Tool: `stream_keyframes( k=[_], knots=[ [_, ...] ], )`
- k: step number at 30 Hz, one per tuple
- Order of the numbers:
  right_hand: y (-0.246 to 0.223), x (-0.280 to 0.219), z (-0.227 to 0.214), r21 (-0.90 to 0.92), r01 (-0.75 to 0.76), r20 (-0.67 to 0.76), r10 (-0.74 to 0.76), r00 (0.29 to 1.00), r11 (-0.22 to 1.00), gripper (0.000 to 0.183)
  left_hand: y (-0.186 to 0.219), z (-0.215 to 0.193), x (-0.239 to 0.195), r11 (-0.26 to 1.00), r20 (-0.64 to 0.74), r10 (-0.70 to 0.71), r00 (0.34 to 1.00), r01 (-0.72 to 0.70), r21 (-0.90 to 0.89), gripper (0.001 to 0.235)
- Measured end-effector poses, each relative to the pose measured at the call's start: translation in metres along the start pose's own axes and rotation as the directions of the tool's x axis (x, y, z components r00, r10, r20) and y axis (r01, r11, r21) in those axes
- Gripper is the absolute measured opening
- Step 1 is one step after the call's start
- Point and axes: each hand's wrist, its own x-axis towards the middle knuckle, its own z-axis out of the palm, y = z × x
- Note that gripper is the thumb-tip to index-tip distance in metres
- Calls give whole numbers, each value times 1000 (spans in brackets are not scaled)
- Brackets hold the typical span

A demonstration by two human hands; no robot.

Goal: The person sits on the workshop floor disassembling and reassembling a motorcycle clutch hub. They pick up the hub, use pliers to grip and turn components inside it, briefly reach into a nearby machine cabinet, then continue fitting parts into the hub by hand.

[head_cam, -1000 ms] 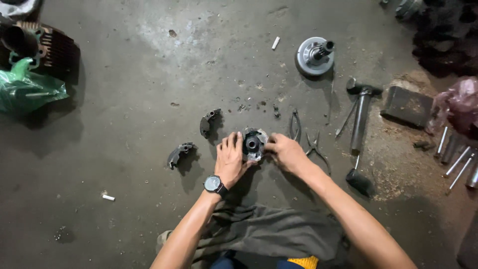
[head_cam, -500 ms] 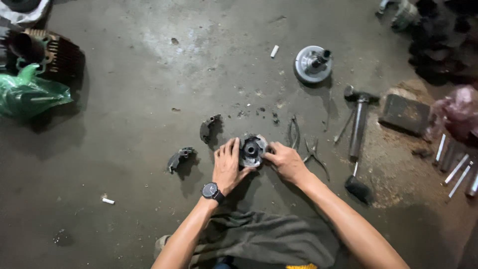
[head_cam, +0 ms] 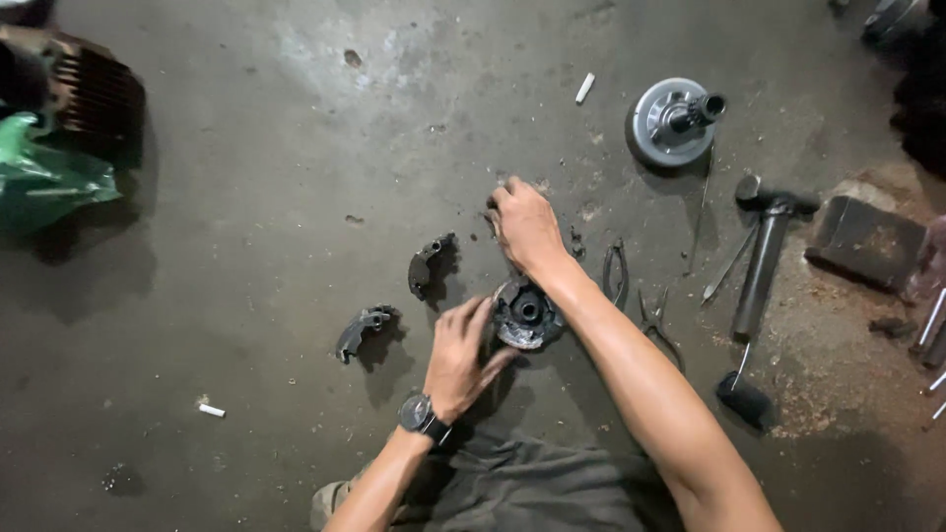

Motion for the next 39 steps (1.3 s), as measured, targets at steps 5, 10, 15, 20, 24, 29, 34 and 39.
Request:
stream_keyframes(
  k=[5,10,15,20,24,29,34,39],
  knots=[
    [-11,0,0,-64,-10,51,14,999,998,19,-8,9,-29,971,-215,-193,957,155,-182,42],
    [-8,-18,-6,47,-38,-13,38,999,998,20,-2,9,-29,959,-205,-215,955,166,-230,34],
    [5,-63,-37,280,-51,-54,69,996,959,15,3,-2,-33,932,-178,-276,945,218,-289,28],
    [-22,-107,-42,129,107,207,-132,969,986,19,-2,8,-44,928,-221,-292,930,221,-299,29],
    [-30,-114,-29,80,160,234,-174,956,984,19,12,2,-42,933,-242,-266,933,186,-307,26],
    [-30,-116,-24,31,174,246,-177,953,984,15,9,-1,-47,946,-240,-255,937,190,-262,27],
    [-35,-125,-29,27,242,166,-243,956,970,19,6,1,-47,935,-215,-275,937,208,-288,27],
    [-37,-132,-44,57,183,176,-190,966,981,25,-13,12,-46,981,-214,-158,964,128,-145,41]
  ],
)
